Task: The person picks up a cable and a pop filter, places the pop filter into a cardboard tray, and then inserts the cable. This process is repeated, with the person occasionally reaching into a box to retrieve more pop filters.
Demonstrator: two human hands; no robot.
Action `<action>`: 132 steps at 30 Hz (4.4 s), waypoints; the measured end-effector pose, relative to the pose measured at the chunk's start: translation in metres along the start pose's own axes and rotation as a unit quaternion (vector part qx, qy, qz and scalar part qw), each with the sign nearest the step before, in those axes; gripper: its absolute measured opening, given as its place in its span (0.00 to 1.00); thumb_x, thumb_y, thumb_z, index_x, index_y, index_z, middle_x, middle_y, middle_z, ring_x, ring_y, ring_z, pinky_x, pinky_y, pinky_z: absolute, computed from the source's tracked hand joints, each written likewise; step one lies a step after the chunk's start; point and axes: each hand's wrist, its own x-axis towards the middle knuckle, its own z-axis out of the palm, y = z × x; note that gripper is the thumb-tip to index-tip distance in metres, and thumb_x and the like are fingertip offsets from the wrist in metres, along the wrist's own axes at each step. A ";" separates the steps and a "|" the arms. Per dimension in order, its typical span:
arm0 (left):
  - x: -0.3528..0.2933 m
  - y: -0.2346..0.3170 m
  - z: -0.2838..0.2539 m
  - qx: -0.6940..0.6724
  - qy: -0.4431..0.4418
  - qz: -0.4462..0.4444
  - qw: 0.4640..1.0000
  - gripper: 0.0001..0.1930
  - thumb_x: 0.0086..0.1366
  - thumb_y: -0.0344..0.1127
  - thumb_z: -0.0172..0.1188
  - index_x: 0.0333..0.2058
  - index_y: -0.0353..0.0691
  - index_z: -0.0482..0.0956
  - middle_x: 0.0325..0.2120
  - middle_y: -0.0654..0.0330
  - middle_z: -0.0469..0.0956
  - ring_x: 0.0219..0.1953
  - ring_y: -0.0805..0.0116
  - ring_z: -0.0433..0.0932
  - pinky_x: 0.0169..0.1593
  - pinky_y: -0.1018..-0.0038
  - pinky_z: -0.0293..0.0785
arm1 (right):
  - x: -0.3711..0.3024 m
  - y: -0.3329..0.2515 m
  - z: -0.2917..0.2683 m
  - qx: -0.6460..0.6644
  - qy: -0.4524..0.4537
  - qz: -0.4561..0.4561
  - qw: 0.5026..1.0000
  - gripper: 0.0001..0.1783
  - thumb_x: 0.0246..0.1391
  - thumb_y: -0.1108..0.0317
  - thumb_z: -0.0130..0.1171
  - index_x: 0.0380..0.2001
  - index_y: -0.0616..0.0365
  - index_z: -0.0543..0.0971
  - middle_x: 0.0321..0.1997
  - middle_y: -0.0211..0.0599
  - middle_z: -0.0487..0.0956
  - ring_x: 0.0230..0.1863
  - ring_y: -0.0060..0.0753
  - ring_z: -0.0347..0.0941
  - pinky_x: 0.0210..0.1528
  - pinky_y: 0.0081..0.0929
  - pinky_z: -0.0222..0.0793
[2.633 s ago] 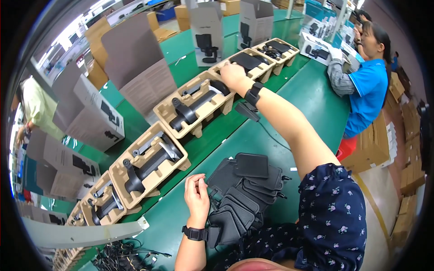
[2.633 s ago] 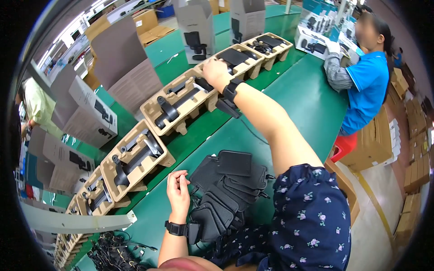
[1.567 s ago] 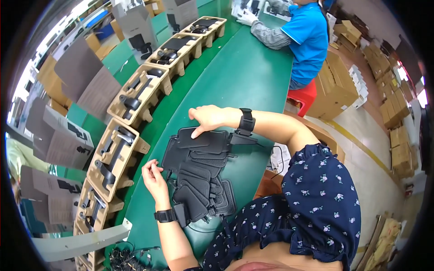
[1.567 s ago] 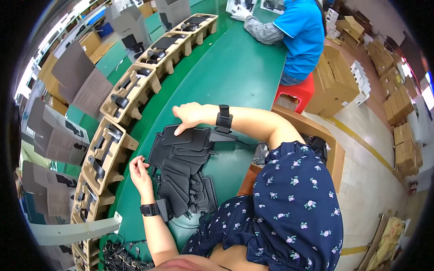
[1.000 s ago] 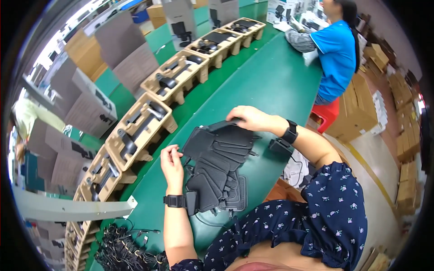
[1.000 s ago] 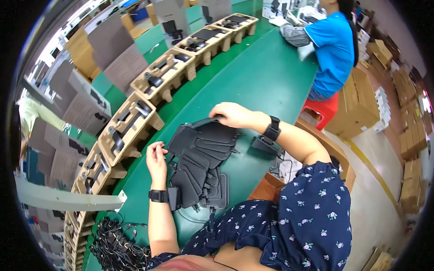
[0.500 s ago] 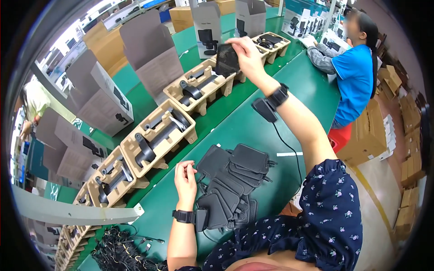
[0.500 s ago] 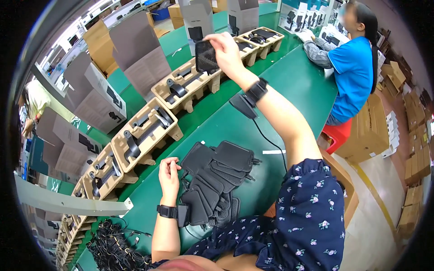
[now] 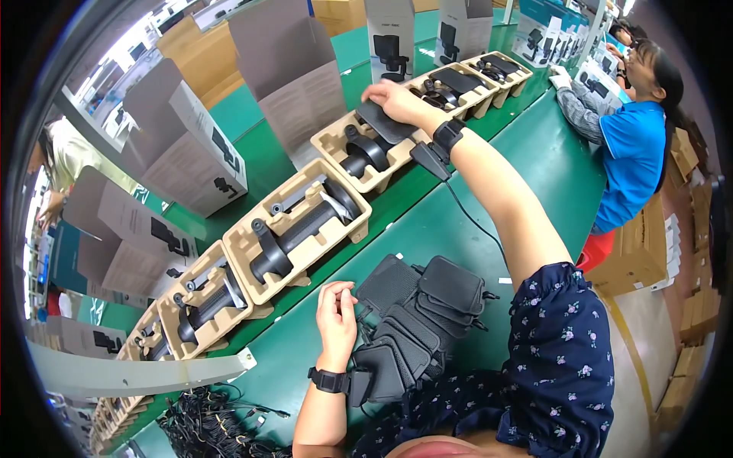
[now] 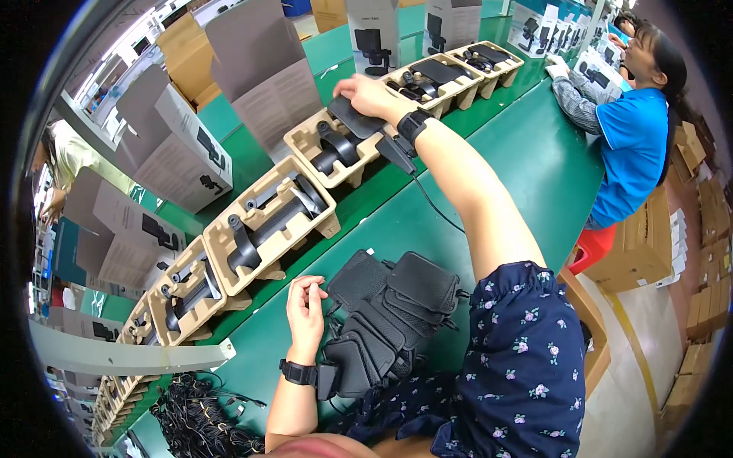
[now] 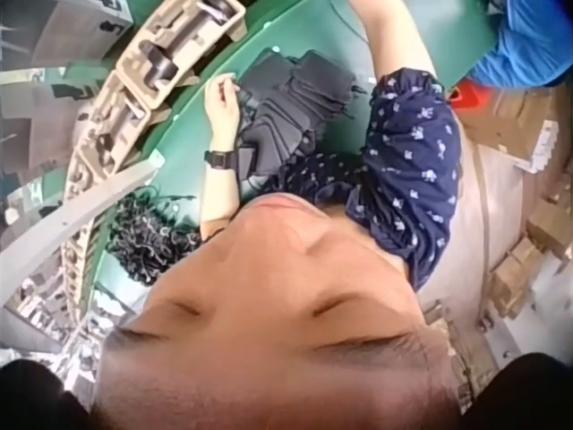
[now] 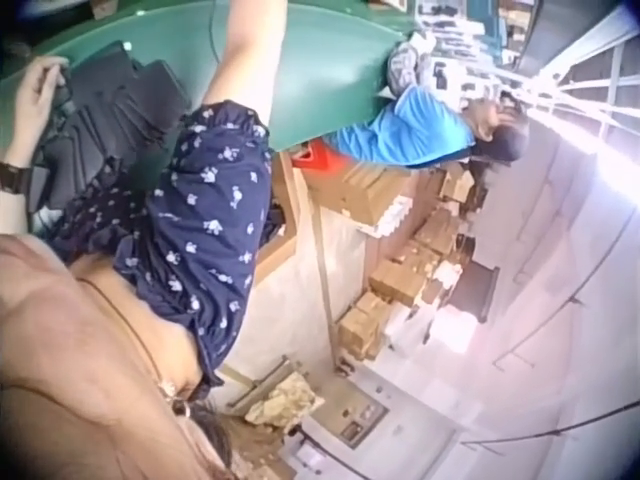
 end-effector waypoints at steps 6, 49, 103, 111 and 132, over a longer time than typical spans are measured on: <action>0.003 0.001 0.001 -0.001 0.005 0.011 1.000 0.05 0.64 0.26 0.47 0.35 0.34 0.72 0.34 0.60 0.70 0.27 0.77 0.71 0.33 0.82 0.68 | -0.024 0.011 0.019 -0.239 0.167 -0.110 0.950 0.17 0.51 0.62 0.52 0.46 0.44 0.73 0.47 0.42 0.69 0.51 0.48 0.65 0.51 0.43 0.61; 0.007 -0.059 -0.028 0.073 0.081 0.167 0.980 0.06 0.64 0.31 0.49 0.32 0.36 0.74 0.25 0.59 0.73 0.20 0.74 0.72 0.26 0.78 0.69 | -0.181 -0.514 0.374 0.197 -0.536 -0.159 0.805 0.22 0.29 0.57 0.68 0.24 0.66 0.78 0.26 0.48 0.79 0.27 0.40 0.75 0.31 0.33 0.70; -0.034 0.017 -0.100 -0.302 0.036 -0.006 0.953 0.18 0.64 0.37 0.51 0.50 0.38 0.63 0.36 0.59 0.72 0.31 0.74 0.72 0.29 0.82 0.65 | -0.215 -0.253 0.033 0.058 -0.016 -0.050 0.997 0.20 0.45 0.63 0.60 0.43 0.55 0.73 0.35 0.43 0.75 0.37 0.45 0.73 0.37 0.38 0.70; -0.026 -0.029 -0.085 -0.240 0.041 -0.064 0.968 0.10 0.65 0.32 0.49 0.43 0.36 0.66 0.31 0.59 0.74 0.25 0.76 0.73 0.25 0.85 0.64 | -0.146 -0.183 -0.031 -0.115 0.178 0.078 0.974 0.20 0.49 0.52 0.56 0.37 0.57 0.76 0.34 0.43 0.77 0.38 0.46 0.73 0.39 0.38 0.69; -0.042 -0.026 -0.111 -0.167 0.028 -0.084 0.982 0.06 0.64 0.24 0.46 0.40 0.35 0.68 0.33 0.61 0.73 0.27 0.78 0.72 0.26 0.85 0.66 | -0.017 -0.104 0.053 -0.570 -0.088 -0.116 0.809 0.06 0.40 0.66 0.56 0.25 0.52 0.79 0.30 0.30 0.76 0.37 0.31 0.72 0.34 0.29 0.68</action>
